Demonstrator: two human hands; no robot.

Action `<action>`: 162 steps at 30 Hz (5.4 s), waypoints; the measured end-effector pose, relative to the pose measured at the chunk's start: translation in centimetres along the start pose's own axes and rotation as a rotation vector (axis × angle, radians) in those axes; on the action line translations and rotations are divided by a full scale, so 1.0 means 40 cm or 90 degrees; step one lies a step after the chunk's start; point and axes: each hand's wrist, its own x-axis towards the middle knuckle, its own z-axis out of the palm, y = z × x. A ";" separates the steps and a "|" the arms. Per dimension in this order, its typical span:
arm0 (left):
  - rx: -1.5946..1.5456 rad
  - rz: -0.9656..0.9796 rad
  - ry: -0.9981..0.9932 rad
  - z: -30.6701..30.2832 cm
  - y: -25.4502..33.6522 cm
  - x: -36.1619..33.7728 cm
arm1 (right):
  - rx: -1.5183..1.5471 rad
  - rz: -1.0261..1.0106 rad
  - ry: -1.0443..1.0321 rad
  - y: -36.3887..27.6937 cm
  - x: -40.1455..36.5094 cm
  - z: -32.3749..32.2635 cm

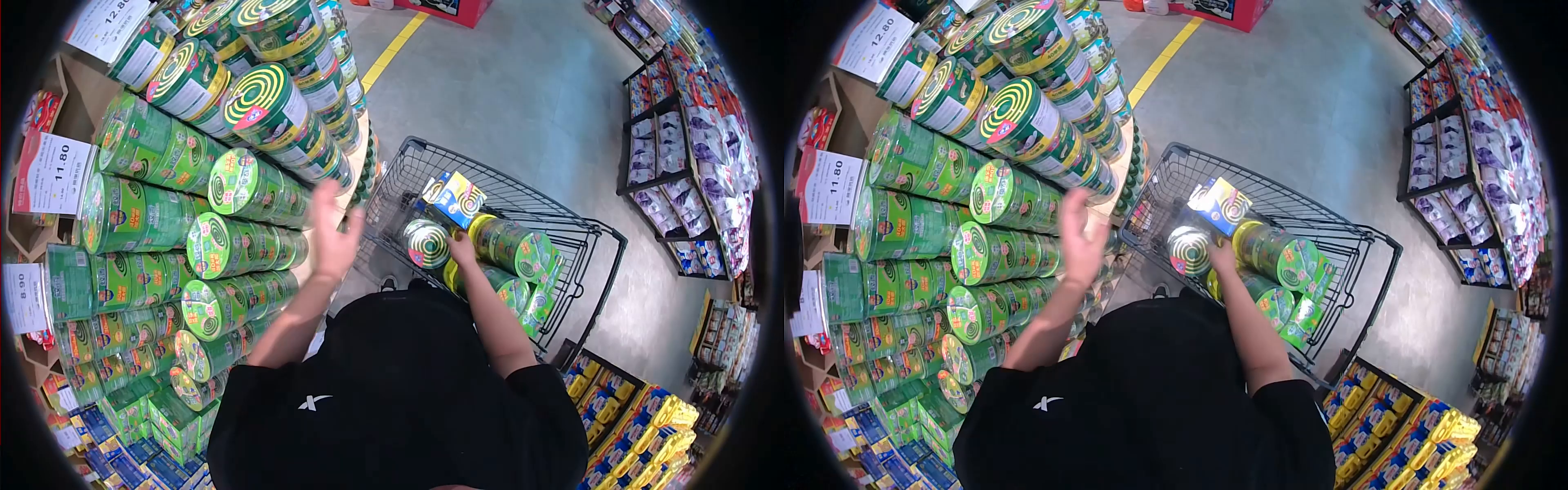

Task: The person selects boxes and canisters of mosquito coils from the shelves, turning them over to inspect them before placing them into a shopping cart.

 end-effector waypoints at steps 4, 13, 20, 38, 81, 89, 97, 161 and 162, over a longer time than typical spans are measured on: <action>0.111 -0.211 -0.237 0.163 -0.200 -0.138 | -0.086 0.037 0.001 -0.075 -0.061 0.007; 0.097 -0.475 -0.492 0.398 -0.329 -0.138 | -0.207 0.034 -0.092 -0.065 -0.005 -0.009; -0.127 -0.618 -0.489 0.421 -0.214 -0.116 | -0.173 -0.003 -0.126 0.016 0.048 0.043; 0.023 -0.518 -0.191 0.301 -0.187 -0.216 | -0.143 -0.158 -0.131 -0.359 -0.294 -0.151; -0.121 -0.054 -0.307 -0.127 0.004 -0.087 | 0.339 -0.019 -0.431 -0.639 -0.467 -0.194; -0.053 0.147 -0.142 -0.151 0.060 -0.034 | 0.332 -0.140 -0.446 -0.785 -0.554 -0.245; -0.348 0.073 0.116 -0.296 0.233 0.173 | 0.440 -0.294 -0.445 -0.857 -0.613 -0.354; 0.037 0.085 0.238 -0.331 0.068 0.447 | 0.459 -0.069 -0.293 -0.564 -0.522 -0.265; 0.036 0.074 0.234 -0.325 0.054 0.434 | 0.461 -0.070 -0.291 -0.561 -0.523 -0.265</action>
